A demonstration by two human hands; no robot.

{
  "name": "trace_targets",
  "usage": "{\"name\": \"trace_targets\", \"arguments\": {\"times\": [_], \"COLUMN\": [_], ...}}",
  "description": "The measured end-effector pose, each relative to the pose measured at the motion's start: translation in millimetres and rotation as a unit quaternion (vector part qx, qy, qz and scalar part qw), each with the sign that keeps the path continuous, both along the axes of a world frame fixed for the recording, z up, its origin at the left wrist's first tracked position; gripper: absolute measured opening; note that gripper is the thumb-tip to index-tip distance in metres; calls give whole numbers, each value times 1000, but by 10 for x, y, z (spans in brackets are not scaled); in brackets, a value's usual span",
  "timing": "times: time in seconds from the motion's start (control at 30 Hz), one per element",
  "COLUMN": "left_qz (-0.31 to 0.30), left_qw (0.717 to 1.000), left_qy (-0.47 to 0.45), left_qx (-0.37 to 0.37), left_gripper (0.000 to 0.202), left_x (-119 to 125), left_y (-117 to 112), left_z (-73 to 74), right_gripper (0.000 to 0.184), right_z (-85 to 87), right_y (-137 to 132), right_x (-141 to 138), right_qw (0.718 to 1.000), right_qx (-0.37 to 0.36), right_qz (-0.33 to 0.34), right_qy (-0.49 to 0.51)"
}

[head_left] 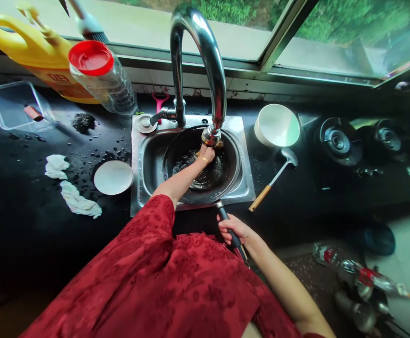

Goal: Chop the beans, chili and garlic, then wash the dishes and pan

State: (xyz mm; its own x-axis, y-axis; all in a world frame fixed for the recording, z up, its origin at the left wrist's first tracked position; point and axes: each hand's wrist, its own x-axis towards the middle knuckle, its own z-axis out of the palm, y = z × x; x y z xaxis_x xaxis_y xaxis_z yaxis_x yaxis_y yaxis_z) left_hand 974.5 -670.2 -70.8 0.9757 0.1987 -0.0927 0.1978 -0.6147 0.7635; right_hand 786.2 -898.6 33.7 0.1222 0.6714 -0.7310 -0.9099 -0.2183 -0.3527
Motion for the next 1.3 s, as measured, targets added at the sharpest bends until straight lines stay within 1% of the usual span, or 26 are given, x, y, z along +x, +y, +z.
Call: {"name": "trace_targets", "arguments": {"times": [0.03, 0.1, 0.13, 0.17, 0.2, 0.23, 0.27, 0.3, 0.33, 0.37, 0.4, 0.43, 0.47, 0.53, 0.6, 0.67, 0.73, 0.8, 0.87, 0.93, 1.0, 1.03, 1.1, 1.17, 1.23, 1.3], "left_qz": [-14, -74, -122, -176, -230, -278, -312, -335, -344, -339, -322, -291, -255, -180, -129, -98, -76, -66, -78, -112, -160, -185, -235, -284, -315, -308], "left_qw": [999, 993, 987, 980, 970, 959, 948, 938, 929, 921, 915, 911, 909, 909, 916, 926, 935, 943, 951, 959, 964, 965, 961, 951, 940, 937], "left_qy": [-32, -56, -50, -34, -10, 20, 53, 86, 118, 148, 176, 199, 215, 228, 221, 216, 216, 214, 198, 167, 131, 109, 63, 24, 7, 10], "left_qx": [-35, -77, -88, -89, -77, -53, -17, 26, 73, 122, 169, 213, 251, 299, 309, 294, 270, 245, 226, 199, 168, 154, 132, 122, 131, 164], "left_gripper": [56, 61, 61, 59, 57, 54, 51, 49, 47, 46, 45, 42, 39, 35, 37, 40, 41, 41, 40, 37, 33, 31, 30, 33, 38, 37], "left_x": [-13, -185, -331, -501, -679, -847, -992, -1103, -1174, -1204, -1198, -1162, -1106, -973, -865, -813, -813, -840, -870, -898, -932, -955, -1010, -1059, -1071, -1021], "left_y": [-188, -464, -527, -532, -476, -367, -215, -36, 153, 333, 490, 614, 699, 766, 745, 707, 684, 669, 628, 535, 392, 311, 163, 82, 106, 231], "left_z": [-5, -15, -23, -33, -43, -51, -53, -46, -29, -3, 33, 76, 123, 218, 302, 364, 403, 427, 450, 483, 525, 548, 597, 654, 722, 802], "right_gripper": [37, 39, 39, 39, 39, 39, 39, 40, 40, 40, 40, 40, 40, 40, 41, 40, 38, 36, 35, 33, 33, 33, 33, 35, 37, 38], "right_z": [17, 36, 38, 34, 26, 16, 9, 7, 15, 37, 75, 128, 198, 379, 594, 820, 1030, 1207, 1336, 1421, 1476, 1497, 1531, 1544, 1508, 1393], "right_y": [-2, -15, -24, -34, -43, -48, -50, -47, -40, -29, -16, -3, 10, 31, 41, 43, 43, 45, 55, 72, 98, 112, 135, 138, 108, 55], "right_x": [5, 15, 18, 20, 20, 17, 14, 10, 6, 3, 3, 6, 13, 38, 74, 114, 144, 153, 136, 95, 32, -7, -103, -229, -391, -586], "right_qw": [1000, 1000, 1000, 1000, 1000, 1000, 1000, 1000, 999, 999, 999, 998, 997, 993, 986, 974, 956, 931, 902, 878, 865, 863, 872, 892, 921, 949], "right_qx": [-11, -26, -29, -29, -26, -22, -18, -16, -17, -21, -28, -37, -48, -77, -116, -162, -214, -272, -326, -365, -385, -389, -379, -351, -303, -239], "right_qz": [1, 0, -3, -7, -11, -16, -20, -22, -22, -20, -18, -15, -10, -1, 7, 18, 33, 51, 64, 68, 63, 57, 41, 14, -25, -71], "right_qy": [-3, -5, -6, -7, -9, -10, -13, -15, -19, -27, -37, -49, -62, -88, -117, -154, -197, -238, -276, -302, -316, -317, -308, -284, -244, -195]}}
